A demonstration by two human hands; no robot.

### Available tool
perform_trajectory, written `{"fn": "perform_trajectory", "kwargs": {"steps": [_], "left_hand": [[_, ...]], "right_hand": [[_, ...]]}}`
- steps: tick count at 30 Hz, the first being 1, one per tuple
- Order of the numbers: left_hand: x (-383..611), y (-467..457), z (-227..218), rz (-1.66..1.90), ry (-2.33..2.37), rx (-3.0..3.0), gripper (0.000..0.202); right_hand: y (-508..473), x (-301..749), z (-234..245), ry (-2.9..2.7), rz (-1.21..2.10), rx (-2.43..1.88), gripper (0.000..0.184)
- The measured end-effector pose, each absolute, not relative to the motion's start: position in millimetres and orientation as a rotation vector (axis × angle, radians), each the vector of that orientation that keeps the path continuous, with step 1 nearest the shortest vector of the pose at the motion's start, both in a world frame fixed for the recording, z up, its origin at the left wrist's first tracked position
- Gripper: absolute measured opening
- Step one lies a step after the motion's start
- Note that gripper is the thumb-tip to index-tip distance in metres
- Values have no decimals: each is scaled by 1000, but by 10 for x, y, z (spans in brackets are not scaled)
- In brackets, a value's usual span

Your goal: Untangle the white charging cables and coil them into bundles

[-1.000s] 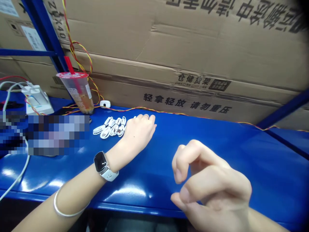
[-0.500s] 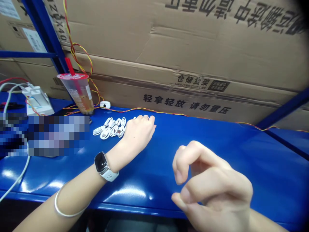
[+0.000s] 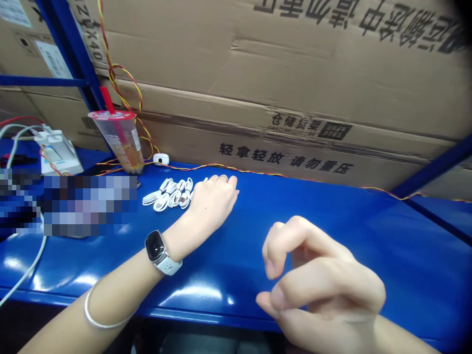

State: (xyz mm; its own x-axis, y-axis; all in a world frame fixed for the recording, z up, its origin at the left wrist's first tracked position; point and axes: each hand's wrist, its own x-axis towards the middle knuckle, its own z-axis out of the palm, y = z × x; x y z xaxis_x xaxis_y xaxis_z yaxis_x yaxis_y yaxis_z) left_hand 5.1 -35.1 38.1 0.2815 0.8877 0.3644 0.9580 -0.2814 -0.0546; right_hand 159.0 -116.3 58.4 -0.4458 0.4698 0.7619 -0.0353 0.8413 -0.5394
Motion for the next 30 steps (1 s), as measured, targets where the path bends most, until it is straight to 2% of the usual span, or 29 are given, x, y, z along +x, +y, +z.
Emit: {"fn": "perform_trajectory", "kwargs": {"steps": [12,30], "left_hand": [[52,-365,384,-412,-1659,-2276,24],[43,-335,361,-405,-1660,-2278,26]], "right_hand": [[-1150,1588,623,-1978,598,-330,22],[-1143,1566,629,-1967,617,-246,17]]}}
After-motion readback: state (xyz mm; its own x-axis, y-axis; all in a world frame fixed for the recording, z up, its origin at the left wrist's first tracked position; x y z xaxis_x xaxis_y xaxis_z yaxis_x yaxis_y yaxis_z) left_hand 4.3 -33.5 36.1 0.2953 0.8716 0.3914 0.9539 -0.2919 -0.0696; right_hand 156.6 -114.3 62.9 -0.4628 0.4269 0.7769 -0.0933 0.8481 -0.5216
